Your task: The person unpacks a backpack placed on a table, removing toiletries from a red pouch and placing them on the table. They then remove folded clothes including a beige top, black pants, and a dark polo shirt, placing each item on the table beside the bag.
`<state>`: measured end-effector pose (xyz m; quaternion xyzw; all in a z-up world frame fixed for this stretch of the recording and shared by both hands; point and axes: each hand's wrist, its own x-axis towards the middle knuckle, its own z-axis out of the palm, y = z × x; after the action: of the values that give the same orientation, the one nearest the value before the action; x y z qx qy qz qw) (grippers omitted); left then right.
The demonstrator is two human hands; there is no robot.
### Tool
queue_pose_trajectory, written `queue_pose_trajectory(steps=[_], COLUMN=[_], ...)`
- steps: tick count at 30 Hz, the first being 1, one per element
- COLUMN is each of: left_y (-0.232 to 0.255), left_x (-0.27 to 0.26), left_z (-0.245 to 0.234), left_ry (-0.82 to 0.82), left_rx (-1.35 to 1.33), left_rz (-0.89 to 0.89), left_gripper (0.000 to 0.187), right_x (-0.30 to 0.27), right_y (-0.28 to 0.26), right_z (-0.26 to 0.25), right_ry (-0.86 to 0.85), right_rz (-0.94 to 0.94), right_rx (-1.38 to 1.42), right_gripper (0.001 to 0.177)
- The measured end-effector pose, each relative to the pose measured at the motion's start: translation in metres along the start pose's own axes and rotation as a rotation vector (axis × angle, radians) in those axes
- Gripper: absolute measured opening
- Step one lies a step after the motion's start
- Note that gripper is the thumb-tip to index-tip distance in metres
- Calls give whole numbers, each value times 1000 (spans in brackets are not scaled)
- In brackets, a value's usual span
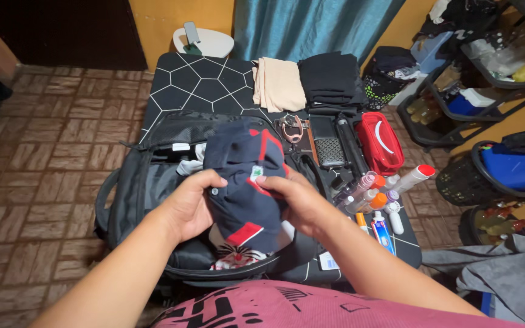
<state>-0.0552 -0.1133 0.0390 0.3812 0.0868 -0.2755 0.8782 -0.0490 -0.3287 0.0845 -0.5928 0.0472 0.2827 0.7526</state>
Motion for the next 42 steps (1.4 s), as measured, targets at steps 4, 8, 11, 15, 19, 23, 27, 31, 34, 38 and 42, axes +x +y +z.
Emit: queue_pose_trajectory(steps=[4, 8, 11, 15, 19, 23, 27, 31, 34, 38, 42], left_y=[-14, -17, -10, -4, -15, -18, -4, -5, -12, -20, -6], left_x=[4, -3, -15, -21, -5, -6, -28, -31, -22, -27, -45], left_z=[3, 13, 16, 12, 8, -10, -40, -60, -77, -100, -114], left_ry=[142, 163, 75, -49, 14, 34, 192, 186, 241, 210, 333], left_rx=[121, 108, -103, -290, -281, -224, -387, -344, -283, -120, -156], left_rz=[20, 2, -14, 12, -28, -27, -66, 61, -60, -181, -133], left_gripper=[43, 55, 82, 96, 84, 73, 71, 57, 52, 55, 56], right_x=[-6, -4, 2, -1, 8, 10, -5, -4, 10, 20, 15], right_y=[10, 13, 4, -6, 5, 12, 2, 0, 11, 23, 14], right_z=[-3, -4, -12, -33, -36, -46, -78, -102, -115, -131, -144], right_ry=[2, -51, 1, -198, -75, 189, 145, 123, 189, 247, 213], right_rz=[-70, -175, 0, 65, 25, -47, 3, -29, -10, 59, 59], right_rx=[-30, -298, -139, 226, 67, -214, 25, -53, -389, -479, -475], right_gripper=[51, 59, 48, 39, 37, 41, 46, 43, 39, 36, 36])
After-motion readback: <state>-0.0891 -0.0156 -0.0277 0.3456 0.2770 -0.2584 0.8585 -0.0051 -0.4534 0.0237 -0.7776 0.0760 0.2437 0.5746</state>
